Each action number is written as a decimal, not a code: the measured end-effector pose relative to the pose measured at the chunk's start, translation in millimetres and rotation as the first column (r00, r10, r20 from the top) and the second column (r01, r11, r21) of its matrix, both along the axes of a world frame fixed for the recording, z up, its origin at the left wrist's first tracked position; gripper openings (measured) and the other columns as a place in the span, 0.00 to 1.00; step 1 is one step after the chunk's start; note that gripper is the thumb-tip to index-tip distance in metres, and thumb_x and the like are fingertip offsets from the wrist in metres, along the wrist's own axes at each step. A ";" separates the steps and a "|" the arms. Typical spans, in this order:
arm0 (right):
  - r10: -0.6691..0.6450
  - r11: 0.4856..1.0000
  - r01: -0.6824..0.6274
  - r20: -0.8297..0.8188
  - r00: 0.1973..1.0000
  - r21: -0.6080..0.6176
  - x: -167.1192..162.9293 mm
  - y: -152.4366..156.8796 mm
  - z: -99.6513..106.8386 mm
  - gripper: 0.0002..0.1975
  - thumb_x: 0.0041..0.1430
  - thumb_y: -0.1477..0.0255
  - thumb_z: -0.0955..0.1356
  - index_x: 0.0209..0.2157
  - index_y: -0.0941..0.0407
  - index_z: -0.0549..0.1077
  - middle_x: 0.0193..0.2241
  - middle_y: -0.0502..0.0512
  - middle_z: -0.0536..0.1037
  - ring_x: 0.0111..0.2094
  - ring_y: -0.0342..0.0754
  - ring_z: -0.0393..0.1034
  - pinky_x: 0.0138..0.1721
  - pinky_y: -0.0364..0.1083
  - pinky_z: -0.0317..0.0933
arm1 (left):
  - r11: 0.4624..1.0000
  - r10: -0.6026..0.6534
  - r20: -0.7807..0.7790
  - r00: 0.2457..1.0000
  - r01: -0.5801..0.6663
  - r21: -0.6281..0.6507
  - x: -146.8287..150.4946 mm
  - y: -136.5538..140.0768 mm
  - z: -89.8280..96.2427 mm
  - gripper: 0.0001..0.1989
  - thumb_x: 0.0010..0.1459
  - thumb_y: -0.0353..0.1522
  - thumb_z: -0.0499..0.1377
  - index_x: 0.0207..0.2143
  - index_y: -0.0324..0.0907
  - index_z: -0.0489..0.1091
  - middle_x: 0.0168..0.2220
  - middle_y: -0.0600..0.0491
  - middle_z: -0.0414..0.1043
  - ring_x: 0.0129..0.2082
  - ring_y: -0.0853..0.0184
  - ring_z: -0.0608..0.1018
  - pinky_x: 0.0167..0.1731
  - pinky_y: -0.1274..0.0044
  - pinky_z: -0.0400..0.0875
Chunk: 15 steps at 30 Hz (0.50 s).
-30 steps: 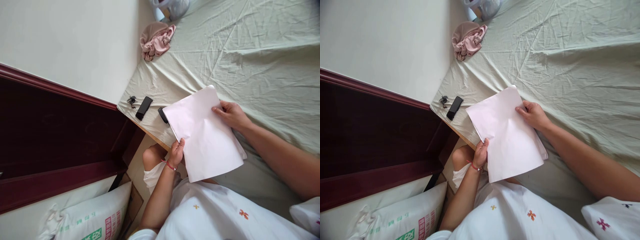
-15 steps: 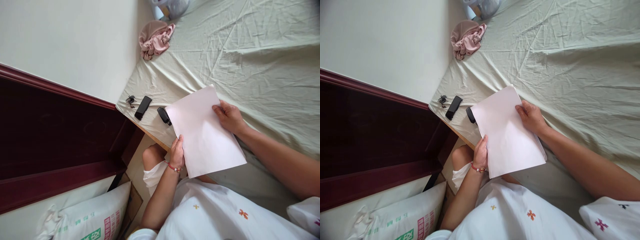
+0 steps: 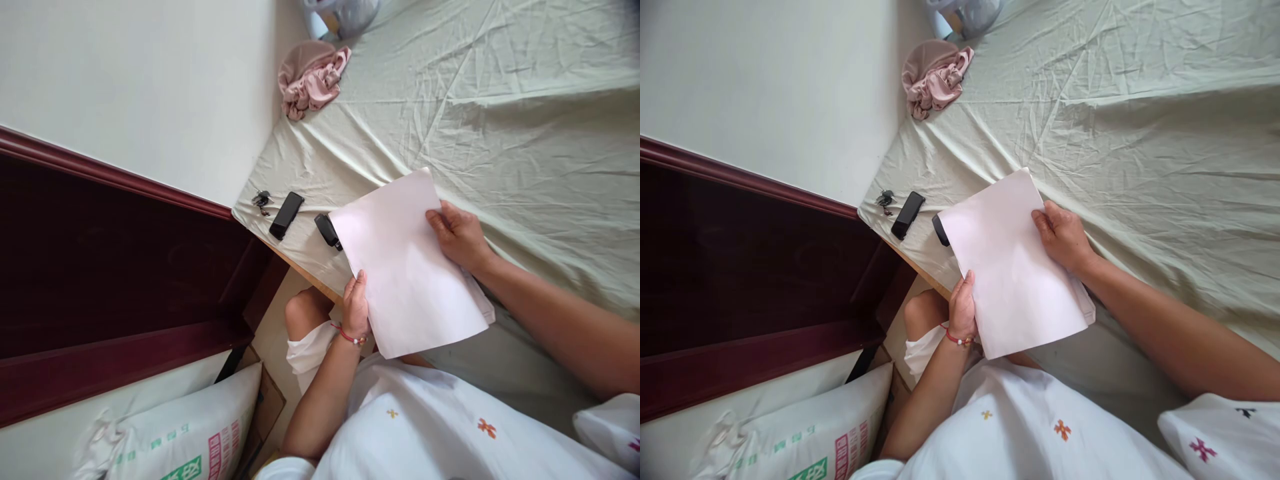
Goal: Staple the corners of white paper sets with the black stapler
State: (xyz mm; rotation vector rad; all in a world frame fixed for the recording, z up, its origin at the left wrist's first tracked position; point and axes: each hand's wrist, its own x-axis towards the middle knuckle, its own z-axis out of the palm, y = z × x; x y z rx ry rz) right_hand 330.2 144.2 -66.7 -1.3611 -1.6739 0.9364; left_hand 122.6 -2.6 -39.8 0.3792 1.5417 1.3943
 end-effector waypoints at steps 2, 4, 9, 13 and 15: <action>-0.010 1.000 0.010 0.004 1.000 0.003 -0.9 -0.9 3.3 0.19 0.69 0.54 0.64 0.27 0.48 0.57 0.24 0.52 0.70 0.29 0.53 0.64 0.35 0.52 0.57 | 1.000 0.012 -0.032 0.999 -0.012 -0.017 0.7 -0.1 -0.1 0.30 0.52 0.53 0.76 0.45 0.38 0.84 0.51 0.42 0.87 0.64 0.46 0.81 0.68 0.61 0.72; -0.013 1.000 0.013 0.013 1.000 -0.002 -1.7 -1.6 6.3 0.18 0.68 0.57 0.64 0.27 0.48 0.56 0.23 0.52 0.68 0.29 0.52 0.63 0.36 0.52 0.56 | 0.999 0.016 -0.069 0.997 -0.018 -0.027 1.0 0.0 0.4 0.31 0.51 0.55 0.76 0.45 0.39 0.83 0.51 0.43 0.87 0.65 0.46 0.80 0.68 0.62 0.71; -0.014 1.000 0.014 0.024 1.000 -0.018 -2.5 -2.2 10.2 0.18 0.66 0.59 0.63 0.25 0.48 0.54 0.23 0.52 0.65 0.28 0.52 0.61 0.37 0.53 0.54 | 0.998 0.025 -0.129 0.991 -0.031 -0.046 1.7 -1.2 0.2 0.32 0.50 0.57 0.75 0.43 0.40 0.82 0.48 0.44 0.87 0.62 0.49 0.81 0.66 0.64 0.71; -0.018 0.999 0.020 0.044 0.999 -0.045 -3.0 -2.6 10.7 0.18 0.66 0.59 0.63 0.25 0.48 0.53 0.22 0.52 0.65 0.28 0.52 0.61 0.36 0.53 0.52 | 0.999 -0.010 -0.180 0.984 0.002 -0.049 2.3 -3.4 -3.1 0.31 0.55 0.57 0.73 0.44 0.39 0.82 0.48 0.44 0.86 0.59 0.51 0.82 0.62 0.66 0.74; -0.016 0.998 0.018 0.050 0.999 -0.053 -3.1 -3.0 10.8 0.18 0.66 0.59 0.63 0.25 0.48 0.53 0.22 0.52 0.65 0.28 0.52 0.60 0.36 0.53 0.52 | 0.999 -0.039 -0.221 0.975 0.029 -0.046 2.1 -4.6 -5.3 0.32 0.58 0.59 0.70 0.45 0.40 0.82 0.48 0.44 0.86 0.56 0.52 0.83 0.58 0.67 0.76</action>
